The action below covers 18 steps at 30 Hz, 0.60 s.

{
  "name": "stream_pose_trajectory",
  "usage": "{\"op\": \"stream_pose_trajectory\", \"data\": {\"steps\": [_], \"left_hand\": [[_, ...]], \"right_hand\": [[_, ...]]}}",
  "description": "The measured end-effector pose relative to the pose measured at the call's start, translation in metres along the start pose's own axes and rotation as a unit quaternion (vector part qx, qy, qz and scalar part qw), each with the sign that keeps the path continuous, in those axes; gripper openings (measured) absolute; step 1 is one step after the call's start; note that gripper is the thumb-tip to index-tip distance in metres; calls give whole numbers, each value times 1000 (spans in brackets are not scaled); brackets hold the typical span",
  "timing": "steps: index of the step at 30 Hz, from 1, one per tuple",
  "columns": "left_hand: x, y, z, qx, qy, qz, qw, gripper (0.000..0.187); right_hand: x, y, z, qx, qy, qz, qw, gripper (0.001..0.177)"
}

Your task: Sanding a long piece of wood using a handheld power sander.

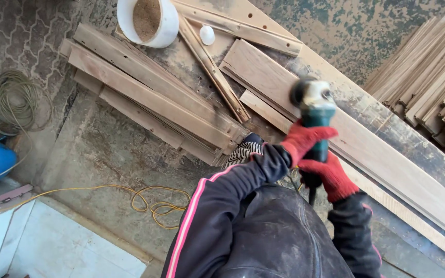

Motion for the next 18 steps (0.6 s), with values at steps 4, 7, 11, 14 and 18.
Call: {"op": "stream_pose_trajectory", "data": {"steps": [4,7,11,14,18], "left_hand": [[32,56,-52,-53,65,50,995,68],[69,72,-87,-106,91,61,988,71],[-60,191,-51,-22,-5,101,995,33],[32,102,-73,-41,103,92,990,60],[29,41,-30,16,76,32,996,77]], "right_hand": [[28,-60,58,-49,-63,-21,997,46],[50,-86,90,-68,-103,-35,992,44],[50,-107,109,-75,-133,-54,987,37],[34,-95,90,-69,-111,-24,991,40],[19,-50,35,-66,-62,-2,996,45]]}}
Point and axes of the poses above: each hand's wrist, its own x-axis towards the middle knuckle, its own z-axis out of the palm, y = z × x, the point moved 7 cm from there along x, towards the middle knuckle, and after that the axes turned 4 degrees about -x, right-handed, at the moved point
